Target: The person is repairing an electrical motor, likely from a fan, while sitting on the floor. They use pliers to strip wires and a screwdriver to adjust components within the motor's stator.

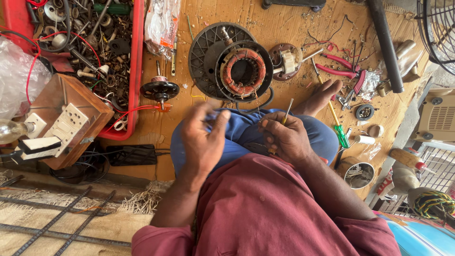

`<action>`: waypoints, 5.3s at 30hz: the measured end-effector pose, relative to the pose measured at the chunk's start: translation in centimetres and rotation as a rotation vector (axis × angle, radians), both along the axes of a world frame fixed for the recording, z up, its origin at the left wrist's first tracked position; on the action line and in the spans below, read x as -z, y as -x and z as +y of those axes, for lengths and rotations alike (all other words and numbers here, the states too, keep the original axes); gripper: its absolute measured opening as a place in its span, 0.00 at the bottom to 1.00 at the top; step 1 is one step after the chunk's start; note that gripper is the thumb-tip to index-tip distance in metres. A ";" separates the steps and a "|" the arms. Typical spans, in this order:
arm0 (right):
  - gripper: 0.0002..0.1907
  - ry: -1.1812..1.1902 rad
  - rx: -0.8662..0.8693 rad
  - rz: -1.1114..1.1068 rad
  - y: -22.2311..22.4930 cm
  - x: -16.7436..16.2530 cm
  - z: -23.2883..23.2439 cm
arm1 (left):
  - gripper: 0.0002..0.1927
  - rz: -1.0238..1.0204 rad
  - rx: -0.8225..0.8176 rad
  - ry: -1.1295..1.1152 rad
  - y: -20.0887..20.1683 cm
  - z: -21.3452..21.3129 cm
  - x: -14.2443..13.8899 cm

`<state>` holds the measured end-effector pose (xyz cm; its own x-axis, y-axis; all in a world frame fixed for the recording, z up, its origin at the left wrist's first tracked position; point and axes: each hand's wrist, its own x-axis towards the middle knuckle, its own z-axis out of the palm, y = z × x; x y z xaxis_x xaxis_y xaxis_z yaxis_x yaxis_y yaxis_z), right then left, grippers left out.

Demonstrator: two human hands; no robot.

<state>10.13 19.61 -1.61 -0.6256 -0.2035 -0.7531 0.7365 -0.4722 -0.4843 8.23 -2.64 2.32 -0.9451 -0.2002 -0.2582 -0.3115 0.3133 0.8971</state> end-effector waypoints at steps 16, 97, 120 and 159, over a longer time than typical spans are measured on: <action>0.04 -0.079 -0.139 -0.028 0.9 0.0 0.1 | 0.10 -0.358 0.080 -0.533 0.0 4.9 2.1; 0.08 -0.226 -0.154 -0.044 -0.3 -2.4 0.3 | 0.04 -0.699 -0.290 -0.935 -0.3 5.4 3.2; 0.04 -0.074 0.216 -0.024 -0.9 1.5 4.5 | 0.01 -0.617 -0.294 -0.943 1.2 5.5 1.3; 0.05 -0.050 0.241 -0.063 -1.1 4.0 5.8 | 0.04 -0.025 0.065 -0.041 5.0 -0.2 0.6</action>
